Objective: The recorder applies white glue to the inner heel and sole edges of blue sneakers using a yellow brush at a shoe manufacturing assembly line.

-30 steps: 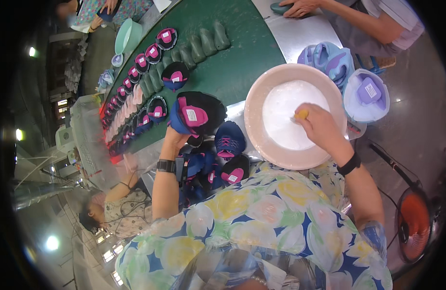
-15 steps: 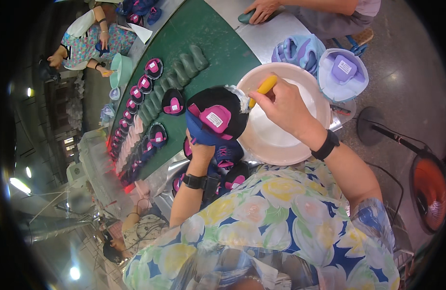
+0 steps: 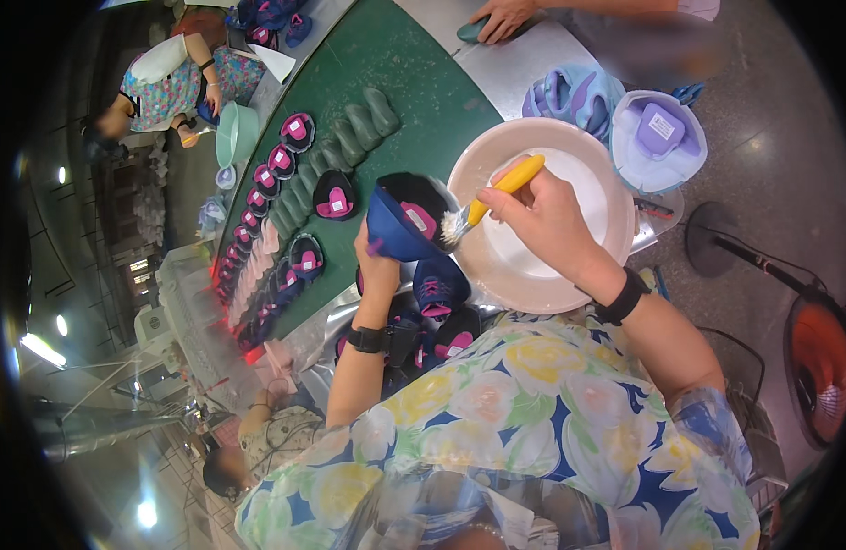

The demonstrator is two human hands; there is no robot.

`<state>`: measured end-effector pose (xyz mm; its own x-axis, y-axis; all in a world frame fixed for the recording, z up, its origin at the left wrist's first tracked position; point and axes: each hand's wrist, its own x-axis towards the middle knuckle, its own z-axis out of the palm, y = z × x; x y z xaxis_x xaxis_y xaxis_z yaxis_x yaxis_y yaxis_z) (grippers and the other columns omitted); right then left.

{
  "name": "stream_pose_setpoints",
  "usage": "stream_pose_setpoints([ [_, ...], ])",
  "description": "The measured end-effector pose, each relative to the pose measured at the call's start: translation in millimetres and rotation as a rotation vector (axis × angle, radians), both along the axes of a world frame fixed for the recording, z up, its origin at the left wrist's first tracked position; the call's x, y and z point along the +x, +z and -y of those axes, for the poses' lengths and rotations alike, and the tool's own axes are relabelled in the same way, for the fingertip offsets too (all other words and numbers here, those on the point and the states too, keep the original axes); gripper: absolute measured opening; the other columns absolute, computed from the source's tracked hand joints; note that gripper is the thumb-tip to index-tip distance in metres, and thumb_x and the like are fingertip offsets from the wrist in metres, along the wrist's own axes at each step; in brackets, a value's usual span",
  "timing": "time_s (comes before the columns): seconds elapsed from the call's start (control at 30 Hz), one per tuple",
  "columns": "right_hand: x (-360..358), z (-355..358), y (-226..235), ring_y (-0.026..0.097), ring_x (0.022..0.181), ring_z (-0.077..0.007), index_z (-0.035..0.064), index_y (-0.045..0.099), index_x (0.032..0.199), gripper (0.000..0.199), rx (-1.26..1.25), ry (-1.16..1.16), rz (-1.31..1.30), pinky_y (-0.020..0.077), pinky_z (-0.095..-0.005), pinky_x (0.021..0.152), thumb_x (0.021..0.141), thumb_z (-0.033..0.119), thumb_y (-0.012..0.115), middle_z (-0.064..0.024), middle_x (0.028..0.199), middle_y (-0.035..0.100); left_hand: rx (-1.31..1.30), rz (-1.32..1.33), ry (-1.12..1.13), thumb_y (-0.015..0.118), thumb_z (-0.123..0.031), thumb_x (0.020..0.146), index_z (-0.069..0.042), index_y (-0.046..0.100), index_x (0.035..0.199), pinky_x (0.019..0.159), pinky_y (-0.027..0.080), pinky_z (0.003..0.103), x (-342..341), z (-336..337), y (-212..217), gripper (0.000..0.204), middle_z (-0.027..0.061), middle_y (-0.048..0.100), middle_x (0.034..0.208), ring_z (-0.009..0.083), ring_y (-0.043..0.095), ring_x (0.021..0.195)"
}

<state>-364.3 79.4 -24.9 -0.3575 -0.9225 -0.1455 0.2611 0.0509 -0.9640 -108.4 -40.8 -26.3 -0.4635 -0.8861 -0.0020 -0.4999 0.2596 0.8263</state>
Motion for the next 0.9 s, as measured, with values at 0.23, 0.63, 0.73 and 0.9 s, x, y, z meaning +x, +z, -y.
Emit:
stream_pose_setpoints([
  [0.23,-9,0,6,0.069,0.094,-0.0256,0.0056,0.063,0.104,0.020,-0.300,0.164,-0.395,0.0530,-0.0347,0.080,0.087,0.011,0.072,-0.0106,0.102,0.070,1.597,-0.572,0.311,0.048,-0.042,0.102,-0.004,0.056,0.132,0.090,0.060,0.043,-19,-26,1,0.048,0.0149,0.067,0.121,0.0248,0.069,0.107],
  [0.63,-12,24,6,0.066,0.088,-0.0349,0.0036,0.060,0.097,0.020,-0.151,0.432,-0.534,0.0523,-0.0384,0.076,0.088,0.019,0.069,-0.0183,0.095,0.067,1.557,-0.639,0.201,0.047,-0.040,0.103,-0.003,0.055,0.131,0.097,0.056,0.046,-23,-38,-1,0.047,0.0168,0.063,0.127,0.0300,0.065,0.113],
  [0.73,-27,22,16,0.067,0.088,-0.0338,0.0032,0.061,0.098,0.020,0.017,0.536,-0.436,0.0522,-0.0372,0.077,0.089,0.019,0.069,-0.0180,0.096,0.068,1.403,-0.641,0.219,0.052,-0.036,0.101,-0.004,0.056,0.131,0.097,0.056,0.042,-10,-40,-10,0.044,0.0155,0.063,0.128,0.0266,0.066,0.112],
  [0.9,-23,20,23,0.066,0.087,-0.0322,0.0048,0.063,0.100,0.015,-0.277,0.281,-0.503,0.0519,-0.0371,0.076,0.087,0.012,0.069,-0.0146,0.094,0.068,1.287,-0.523,0.130,0.056,-0.032,0.100,-0.004,0.056,0.132,0.098,0.055,0.042,-14,-25,10,0.042,0.0152,0.063,0.129,0.0250,0.065,0.114],
])
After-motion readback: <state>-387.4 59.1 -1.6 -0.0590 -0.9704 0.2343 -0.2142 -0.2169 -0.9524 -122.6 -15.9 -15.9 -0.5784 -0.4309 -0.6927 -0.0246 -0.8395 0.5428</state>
